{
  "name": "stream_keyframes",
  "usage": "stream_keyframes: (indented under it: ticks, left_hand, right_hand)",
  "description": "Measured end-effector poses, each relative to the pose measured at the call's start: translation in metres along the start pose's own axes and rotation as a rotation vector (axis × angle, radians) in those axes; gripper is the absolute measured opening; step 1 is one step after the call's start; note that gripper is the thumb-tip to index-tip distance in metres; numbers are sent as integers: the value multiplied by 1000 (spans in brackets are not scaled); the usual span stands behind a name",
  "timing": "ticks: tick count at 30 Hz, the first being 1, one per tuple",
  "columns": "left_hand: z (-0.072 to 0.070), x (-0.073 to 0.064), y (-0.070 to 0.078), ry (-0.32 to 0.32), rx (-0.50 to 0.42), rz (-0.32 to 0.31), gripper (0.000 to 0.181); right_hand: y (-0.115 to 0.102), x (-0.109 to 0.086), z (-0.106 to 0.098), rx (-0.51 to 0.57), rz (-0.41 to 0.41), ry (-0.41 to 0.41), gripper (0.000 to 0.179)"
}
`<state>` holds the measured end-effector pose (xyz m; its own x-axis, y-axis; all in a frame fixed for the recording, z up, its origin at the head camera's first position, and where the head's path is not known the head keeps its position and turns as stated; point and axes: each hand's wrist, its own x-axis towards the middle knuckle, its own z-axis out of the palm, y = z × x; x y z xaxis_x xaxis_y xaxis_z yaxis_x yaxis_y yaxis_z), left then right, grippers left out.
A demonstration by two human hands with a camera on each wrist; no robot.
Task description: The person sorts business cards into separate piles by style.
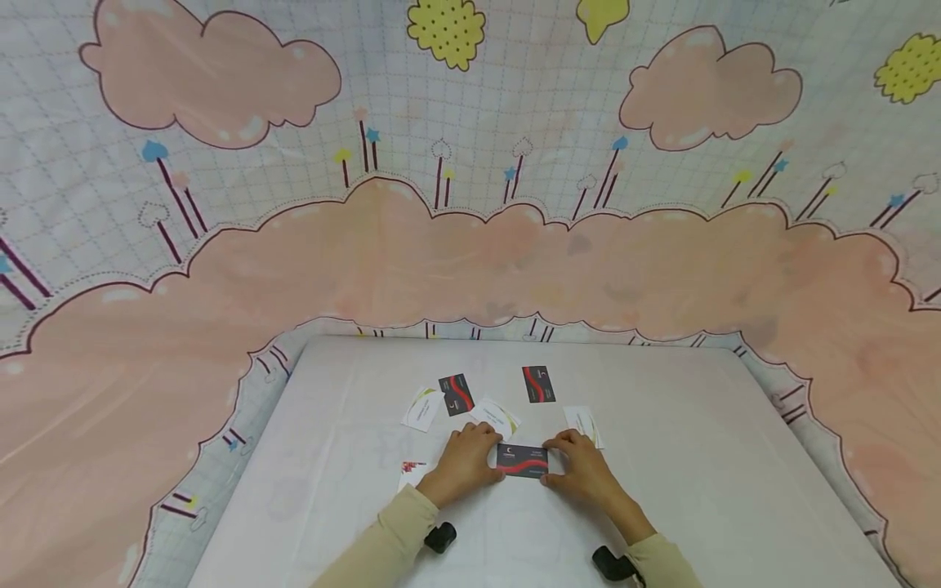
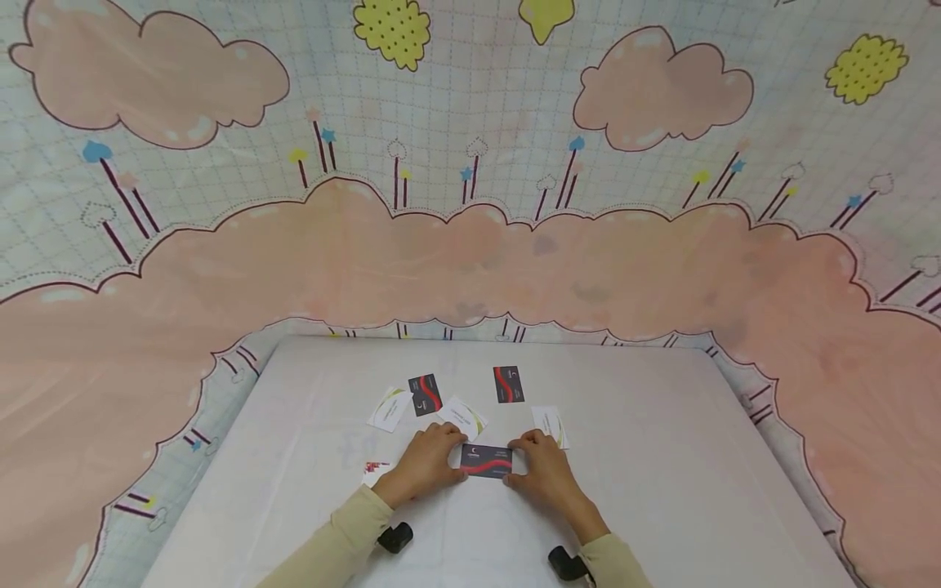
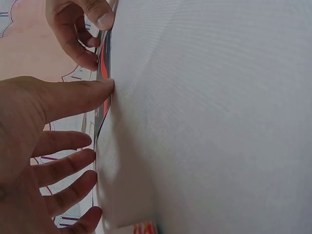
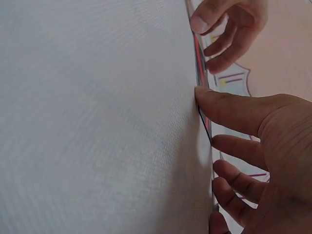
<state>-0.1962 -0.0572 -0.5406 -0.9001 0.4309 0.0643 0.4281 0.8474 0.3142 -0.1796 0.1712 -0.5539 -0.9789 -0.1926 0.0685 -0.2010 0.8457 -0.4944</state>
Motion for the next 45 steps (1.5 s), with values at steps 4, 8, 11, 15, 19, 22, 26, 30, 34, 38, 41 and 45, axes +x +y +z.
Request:
stream_keyframes:
  ticks: [4,8,11,15,19,22,26,30,34,38,41,45]
  left_hand:
    - [-1,0,-1,-12,-2,4,54]
    - [0,0,-2,-21,-13,10,53]
    - [2,-1,-4,-8,-23,23,53]
    - [4,-4,-5,13,-24,50,52]
    - [3,-6,-4,5,-51,69,51]
    - [3,-6,-3,-15,-72,66,51]
    - [3,-7,-3,-20,-67,65,51]
    - [1,-7,-4,1,-52,89,51]
    - [-5,-8,-4,26,-52,106,52]
    - [-11,-11,-5,34,-59,101,53]
    - [-15,-13,-7,51,-61,111,51]
    - [-21,-18,-11,78,-63,134,51]
  right_hand:
    - [1,-1,1,17,-2,2,44]
    - [1,-2,2,39,18,1,41]
    - [1,-3,3,47,6,10,41]
    - [1,-4,3,54,-19,21,41]
    - [1,-6,2,59,-13,23,41]
    - [1,-7,1,61,4,10,42]
    - [0,-9,1,61,23,-6,48]
    - [1,-9,0,86,37,-2,52]
    - [2,-9,-2,125,21,3,54]
    - [0,-9,-6,152,-18,6,55]
    - [-3,-10,-9,163,-64,17,56]
    - [-9,-11,-10,160,-118,21,56]
